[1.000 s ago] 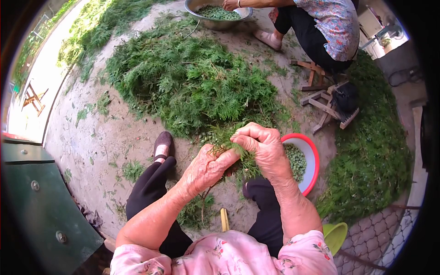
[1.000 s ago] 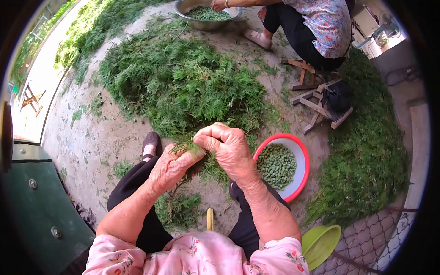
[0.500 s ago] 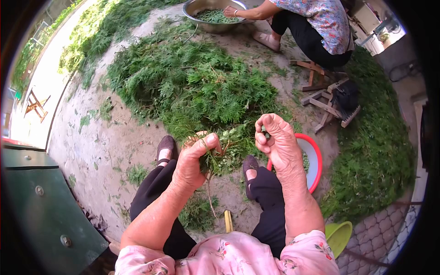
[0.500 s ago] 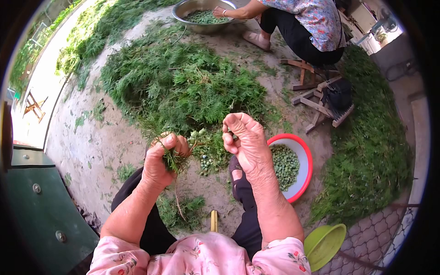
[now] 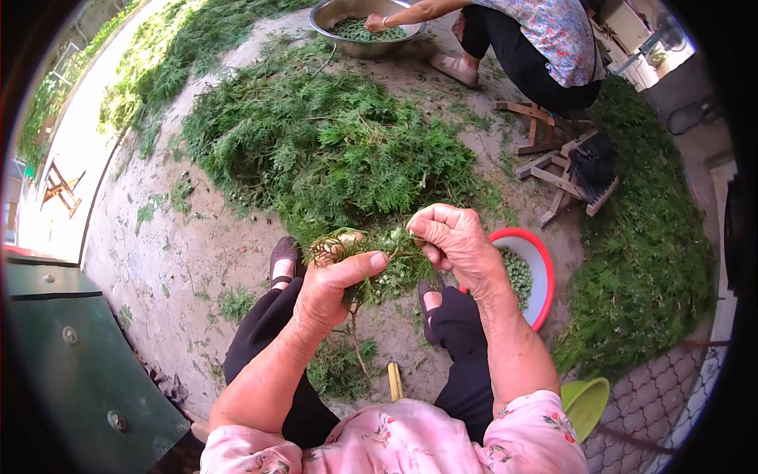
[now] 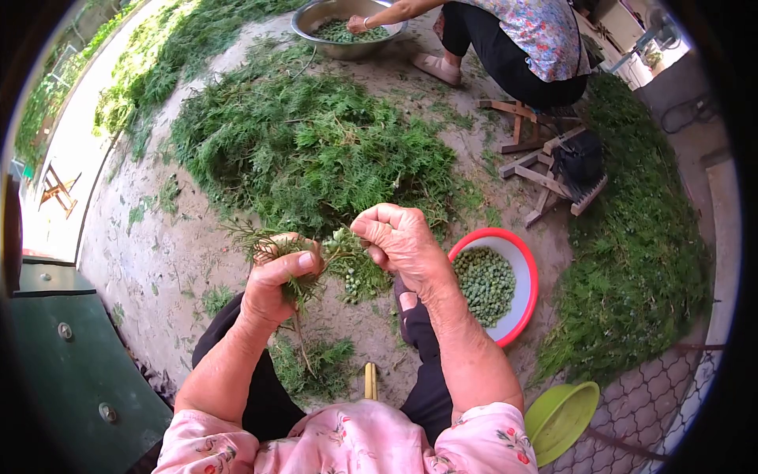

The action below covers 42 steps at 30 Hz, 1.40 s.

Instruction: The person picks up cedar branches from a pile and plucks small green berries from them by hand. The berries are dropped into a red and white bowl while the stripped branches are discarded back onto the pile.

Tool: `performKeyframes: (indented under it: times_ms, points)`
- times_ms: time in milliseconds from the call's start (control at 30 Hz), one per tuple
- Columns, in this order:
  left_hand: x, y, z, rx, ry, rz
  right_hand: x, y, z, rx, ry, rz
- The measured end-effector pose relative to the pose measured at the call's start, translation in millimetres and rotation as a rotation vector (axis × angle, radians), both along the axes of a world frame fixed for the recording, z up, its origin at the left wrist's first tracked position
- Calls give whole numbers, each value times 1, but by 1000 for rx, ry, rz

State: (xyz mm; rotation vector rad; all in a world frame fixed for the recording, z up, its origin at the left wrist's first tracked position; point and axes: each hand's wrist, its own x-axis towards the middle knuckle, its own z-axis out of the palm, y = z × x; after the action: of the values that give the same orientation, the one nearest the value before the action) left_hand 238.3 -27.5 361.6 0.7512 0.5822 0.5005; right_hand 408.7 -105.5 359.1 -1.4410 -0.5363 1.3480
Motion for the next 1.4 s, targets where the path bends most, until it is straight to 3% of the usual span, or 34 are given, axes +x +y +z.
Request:
performKeyframes:
  times_ms: [133, 233, 467, 533, 633, 733, 767, 867, 1167, 1267, 1333, 1400]
  points:
    - [4, -2, 4, 134, 193, 33, -5, -2, 1, 70, -53, -150]
    - [5, 1, -1, 492, 482, -167, -9, -2, 0, 88, -95, -144]
    - [9, -4, -6, 327, 365, -64, -16, -4, -7, 137, -88, -233]
    - [8, -5, -10, 265, 315, -34, -15, -6, -9, 130, 267, -310]
    - [8, -3, -5, 176, 330, -17, -18, -7, -10, 105, 395, -368]
    - [10, -8, -8, 212, 334, 37, -20, -8, -8, 132, 386, -380]
    - [11, -10, -20, 85, 275, 83, -21, -8, -8, 132, 387, -379]
    - [14, -13, -17, 34, 182, 142, -23, -8, -9, 119, 461, -414]
    - [10, -15, -14, 40, 169, 104, -23, -10, -10, 110, 444, -400]
    - [6, -12, -11, 81, 257, 46, -17, -12, -8, 67, 614, -393]
    - [1, -9, -14, 73, 247, 92, 2, -16, -11, 176, 693, -468]
    - [1, -7, -16, 71, 233, 136, 20, -16, -11, 298, 511, -481]
